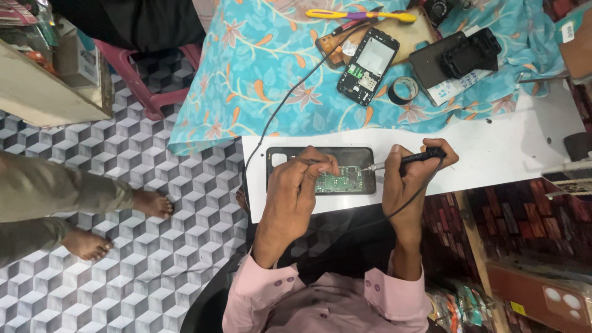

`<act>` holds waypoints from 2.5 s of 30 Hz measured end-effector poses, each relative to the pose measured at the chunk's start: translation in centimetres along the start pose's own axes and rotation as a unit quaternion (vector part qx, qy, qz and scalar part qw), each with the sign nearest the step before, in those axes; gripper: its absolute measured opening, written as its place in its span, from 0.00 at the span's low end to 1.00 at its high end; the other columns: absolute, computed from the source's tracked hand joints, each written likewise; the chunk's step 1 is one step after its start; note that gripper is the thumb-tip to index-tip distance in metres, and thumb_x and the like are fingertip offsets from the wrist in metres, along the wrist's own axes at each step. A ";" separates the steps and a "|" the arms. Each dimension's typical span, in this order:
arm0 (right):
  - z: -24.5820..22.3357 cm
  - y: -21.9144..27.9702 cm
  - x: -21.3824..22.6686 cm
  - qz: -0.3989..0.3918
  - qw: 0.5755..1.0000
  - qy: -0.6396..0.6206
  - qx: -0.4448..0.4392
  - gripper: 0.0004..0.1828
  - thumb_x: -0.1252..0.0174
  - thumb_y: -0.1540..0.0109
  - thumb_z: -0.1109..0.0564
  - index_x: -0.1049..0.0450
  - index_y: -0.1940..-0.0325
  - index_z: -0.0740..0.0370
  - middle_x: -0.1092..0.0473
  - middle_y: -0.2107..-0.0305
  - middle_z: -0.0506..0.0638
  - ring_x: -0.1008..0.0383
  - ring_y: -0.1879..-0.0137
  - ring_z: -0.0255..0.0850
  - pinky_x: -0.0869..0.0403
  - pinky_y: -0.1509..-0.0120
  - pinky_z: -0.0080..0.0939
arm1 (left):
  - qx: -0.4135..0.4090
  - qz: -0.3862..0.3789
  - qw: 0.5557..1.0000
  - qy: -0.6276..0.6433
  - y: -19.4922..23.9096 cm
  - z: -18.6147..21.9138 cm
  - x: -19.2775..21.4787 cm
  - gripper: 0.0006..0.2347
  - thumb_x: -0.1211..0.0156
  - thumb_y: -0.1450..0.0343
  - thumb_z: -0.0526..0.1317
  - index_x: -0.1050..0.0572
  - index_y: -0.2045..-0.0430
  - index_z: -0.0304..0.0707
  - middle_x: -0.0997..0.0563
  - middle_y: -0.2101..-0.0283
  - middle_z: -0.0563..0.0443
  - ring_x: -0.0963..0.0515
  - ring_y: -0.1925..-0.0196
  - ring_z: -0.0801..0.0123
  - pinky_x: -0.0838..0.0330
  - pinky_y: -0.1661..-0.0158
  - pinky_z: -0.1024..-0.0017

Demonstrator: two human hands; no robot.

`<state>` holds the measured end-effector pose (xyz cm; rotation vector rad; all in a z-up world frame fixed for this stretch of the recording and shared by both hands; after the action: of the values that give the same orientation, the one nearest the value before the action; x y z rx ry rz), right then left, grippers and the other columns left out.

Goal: The person uses a soldering iron and tweezers to work on a smartphone motherboard placed on a white surface. The person repeatedly applies the soldering iron to various points on the circuit board while holding the board steady with the other hand.

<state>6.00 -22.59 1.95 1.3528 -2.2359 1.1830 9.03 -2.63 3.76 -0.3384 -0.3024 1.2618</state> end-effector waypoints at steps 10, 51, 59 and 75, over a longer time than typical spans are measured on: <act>0.8 0.2 0.0 0.015 0.990 -0.120 -0.079 0.14 0.55 0.26 0.66 0.53 0.42 0.64 0.48 0.65 0.48 0.42 0.68 0.32 0.38 0.55 0.39 | 0.005 -0.004 1.000 0.005 0.1 0.1 0.0 0.08 0.56 0.20 0.34 0.28 0.64 0.28 0.18 0.62 0.44 0.16 0.63 0.60 0.24 0.60 0.68; 1.1 1.2 0.8 0.075 0.996 -0.049 -0.006 0.15 0.54 0.23 0.68 0.55 0.42 0.73 0.55 0.43 0.54 0.37 0.63 0.33 0.32 0.59 0.35 | 0.033 -0.008 0.999 -0.008 0.1 -0.1 0.1 0.12 0.56 0.19 0.39 0.27 0.64 0.29 0.17 0.63 0.45 0.17 0.65 0.60 0.25 0.61 0.68; 2.4 1.1 0.5 0.075 0.972 -0.168 -0.147 0.18 0.54 0.28 0.66 0.56 0.41 0.70 0.45 0.64 0.54 0.40 0.72 0.32 0.38 0.64 0.34 | 0.006 -0.007 1.000 -0.003 0.3 0.3 0.0 0.10 0.56 0.18 0.37 0.29 0.62 0.29 0.18 0.62 0.43 0.16 0.62 0.57 0.25 0.60 0.67; 2.4 1.5 0.5 0.071 0.989 -0.121 -0.050 0.15 0.53 0.23 0.69 0.54 0.42 0.71 0.54 0.47 0.50 0.36 0.67 0.31 0.34 0.65 0.32 | -0.008 -0.005 1.000 -0.007 0.1 0.7 0.3 0.10 0.57 0.19 0.36 0.28 0.62 0.29 0.17 0.60 0.43 0.15 0.58 0.54 0.23 0.55 0.66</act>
<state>4.91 -24.40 0.02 1.3821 -2.5613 0.9780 8.71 -2.29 4.39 -0.3420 -0.3270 1.2536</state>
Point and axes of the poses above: each hand's wrist, its own y-axis away from the middle knuckle, its own x-axis out of the back of the hand, z = x × y, the point moved 10 cm from there along -y, towards the middle knuckle
